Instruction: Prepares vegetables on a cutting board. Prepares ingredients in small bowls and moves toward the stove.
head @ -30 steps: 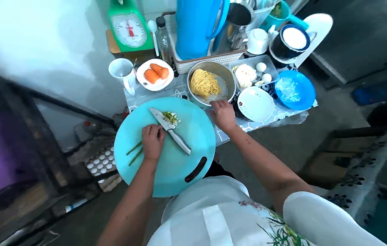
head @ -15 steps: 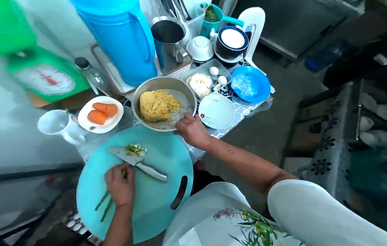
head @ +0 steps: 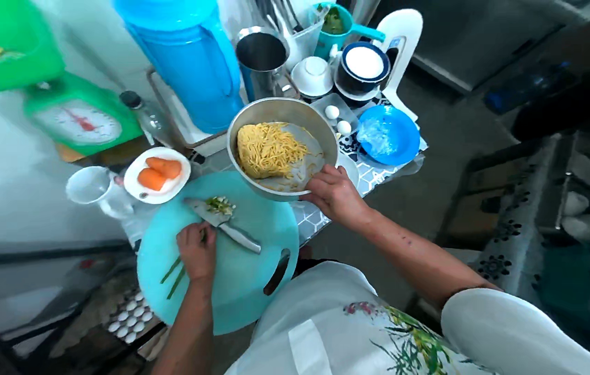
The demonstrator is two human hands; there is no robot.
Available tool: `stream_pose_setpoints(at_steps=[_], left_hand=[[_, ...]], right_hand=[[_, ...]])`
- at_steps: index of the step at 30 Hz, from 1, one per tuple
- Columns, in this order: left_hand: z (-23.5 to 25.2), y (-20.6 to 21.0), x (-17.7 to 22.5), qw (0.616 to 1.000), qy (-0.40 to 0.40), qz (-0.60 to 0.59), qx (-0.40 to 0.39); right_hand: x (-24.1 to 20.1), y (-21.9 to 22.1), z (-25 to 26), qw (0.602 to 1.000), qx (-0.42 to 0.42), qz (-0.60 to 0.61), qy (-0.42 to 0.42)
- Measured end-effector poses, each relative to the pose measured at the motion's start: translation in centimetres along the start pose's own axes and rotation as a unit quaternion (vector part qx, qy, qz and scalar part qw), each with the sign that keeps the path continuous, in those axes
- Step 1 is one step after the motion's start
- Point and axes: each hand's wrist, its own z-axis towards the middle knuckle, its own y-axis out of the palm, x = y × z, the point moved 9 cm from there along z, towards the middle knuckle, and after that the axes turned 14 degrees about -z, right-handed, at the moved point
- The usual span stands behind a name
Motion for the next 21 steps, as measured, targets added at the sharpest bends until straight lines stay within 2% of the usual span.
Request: stream_pose_setpoints(at_steps=[5,7,10,13,15,18,21], left_hand=[[0.1,0.1,0.2,1.0,-0.018,0.018,-0.012],[0.1,0.2,0.2,0.999,-0.021,0.024,-0.014],[0.0,0.1,0.2,1.0,-0.019,0.024,-0.006],[0.1,0.1,0.3,0.999,-0.015,0.028,-0.004],[0.1,0.0,0.4,0.999,-0.015,0.03,-0.006],[0.1,-0.1,0.6,1.0,-0.016,0.027,-0.002],[0.1,-0.3,0.5,1.0,-0.015,0.023,0.0]], right_hand=[[8.7,-5.0,-5.1,0.989,0.051,-0.084,0.11],[13.3,-5.8,-7.2,0.974,0.036,-0.132,0.178],[20.6,-5.0,-9.7,0.946,0.002,-0.169,0.276],[26.2,-2.8,-11.1,0.929,-0.007,-0.176,0.326],[28.4,-0.9,-11.8,0.923,-0.026,-0.164,0.346],[29.3,1.2,-12.2,0.926,-0.039,-0.161,0.338],[28.8,0.9,-11.7,0.91,-0.12,-0.172,0.357]])
